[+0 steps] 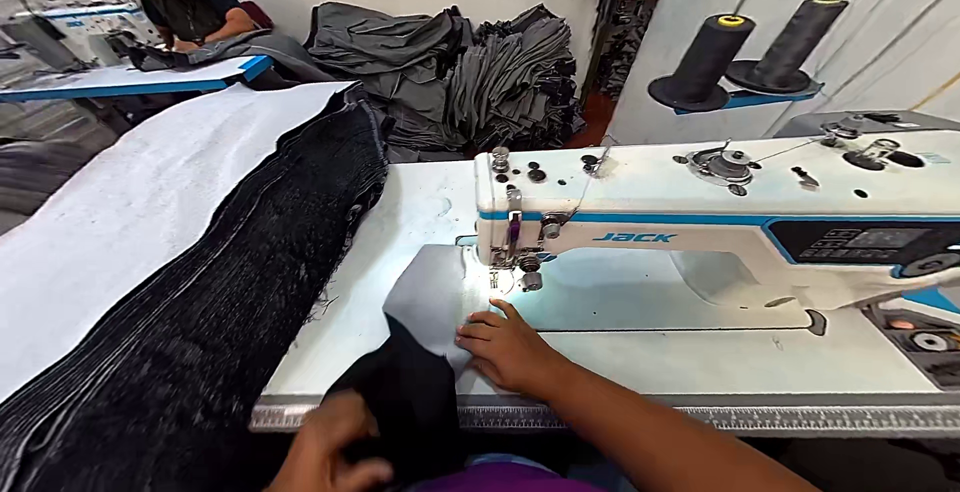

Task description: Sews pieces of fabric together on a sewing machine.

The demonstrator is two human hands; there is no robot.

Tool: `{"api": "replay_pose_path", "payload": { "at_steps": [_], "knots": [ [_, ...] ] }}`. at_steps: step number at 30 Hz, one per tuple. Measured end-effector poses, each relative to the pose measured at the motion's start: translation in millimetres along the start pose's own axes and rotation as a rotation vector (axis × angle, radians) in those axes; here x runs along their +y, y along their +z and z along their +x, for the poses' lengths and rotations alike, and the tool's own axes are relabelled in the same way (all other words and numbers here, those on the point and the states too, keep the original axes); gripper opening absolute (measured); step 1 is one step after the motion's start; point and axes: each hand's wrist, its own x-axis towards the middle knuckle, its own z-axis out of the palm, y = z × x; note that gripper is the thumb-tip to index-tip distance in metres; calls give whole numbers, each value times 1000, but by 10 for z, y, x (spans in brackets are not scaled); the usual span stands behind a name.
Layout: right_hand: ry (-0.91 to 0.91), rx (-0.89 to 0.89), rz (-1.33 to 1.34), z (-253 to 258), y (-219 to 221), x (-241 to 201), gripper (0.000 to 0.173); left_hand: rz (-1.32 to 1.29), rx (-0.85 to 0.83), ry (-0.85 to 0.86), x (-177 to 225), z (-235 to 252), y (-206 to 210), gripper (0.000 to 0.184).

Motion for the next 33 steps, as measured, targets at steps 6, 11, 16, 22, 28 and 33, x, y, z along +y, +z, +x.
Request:
{"api": "replay_pose_path", "payload": {
  "at_steps": [6,11,16,22,28,33],
  "knots": [
    [-191,315,1,895,-273,-819,21,218,-17,-594,406,-1060,235,48],
    [-243,573,-216,1344,-1062,-1211,23,-69,441,-999,612,-1525,-684,37],
    [-341,602,-492,1169,-1330,-1229,21,202,437,-1336,1911,-706,-2226,26],
    [61,-548,-111,867,-399,-939,56,-4,-697,-1327,508,-1381,-1201,52],
    [-392,-334,-52,405,924,-1216,34,-219,-16,-1176,-537,-1492,226,39],
    [408,-510,669,-49,1146,-824,68,-273,-91,-1418,-574,-680,-99,38]
  ]
}}
